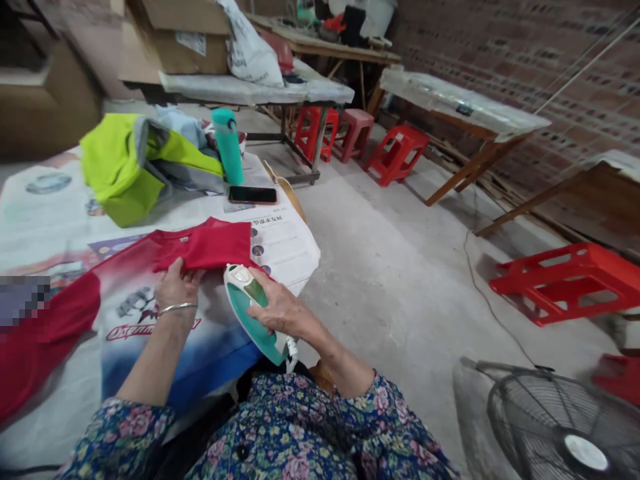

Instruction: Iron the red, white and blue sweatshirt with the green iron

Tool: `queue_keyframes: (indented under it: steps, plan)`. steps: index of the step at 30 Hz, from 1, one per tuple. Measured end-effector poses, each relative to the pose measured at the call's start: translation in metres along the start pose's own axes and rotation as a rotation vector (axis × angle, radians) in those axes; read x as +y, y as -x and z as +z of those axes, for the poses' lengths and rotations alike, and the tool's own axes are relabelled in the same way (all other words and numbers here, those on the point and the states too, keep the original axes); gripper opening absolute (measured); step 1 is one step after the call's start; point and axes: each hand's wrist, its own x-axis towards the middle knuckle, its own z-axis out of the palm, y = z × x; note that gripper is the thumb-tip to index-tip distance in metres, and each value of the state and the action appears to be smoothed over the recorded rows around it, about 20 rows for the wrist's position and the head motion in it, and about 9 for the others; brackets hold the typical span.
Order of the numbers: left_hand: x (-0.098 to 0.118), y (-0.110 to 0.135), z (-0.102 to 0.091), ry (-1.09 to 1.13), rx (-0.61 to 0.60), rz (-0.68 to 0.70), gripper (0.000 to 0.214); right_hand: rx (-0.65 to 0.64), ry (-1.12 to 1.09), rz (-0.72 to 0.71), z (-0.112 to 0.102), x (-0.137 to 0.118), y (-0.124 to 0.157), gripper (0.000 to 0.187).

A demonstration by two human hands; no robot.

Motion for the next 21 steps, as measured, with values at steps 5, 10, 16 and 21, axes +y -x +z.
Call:
queue_keyframes:
  steps: [5, 10, 16, 21]
  plan:
    - [0.01, 0.012, -0.027, 0.159, 0.04, -0.065, 0.041, -0.067, 0.054, 0.045, -0.006, -0.003, 0.013, 0.099]
    - [0.041, 0.008, -0.057, 0.166, 0.006, -0.05, 0.052, -0.119, 0.02, 0.065, -0.023, -0.015, 0.042, 0.102]
    - [0.067, 0.012, -0.099, -0.002, 0.035, -0.112, 0.035, -0.016, 0.043, -0.141, -0.026, -0.061, 0.028, 0.102]
    - [0.065, 0.019, -0.137, -0.848, 0.148, 0.206, 0.027, -0.05, 0.112, -0.305, 0.002, -0.095, -0.014, 0.095]
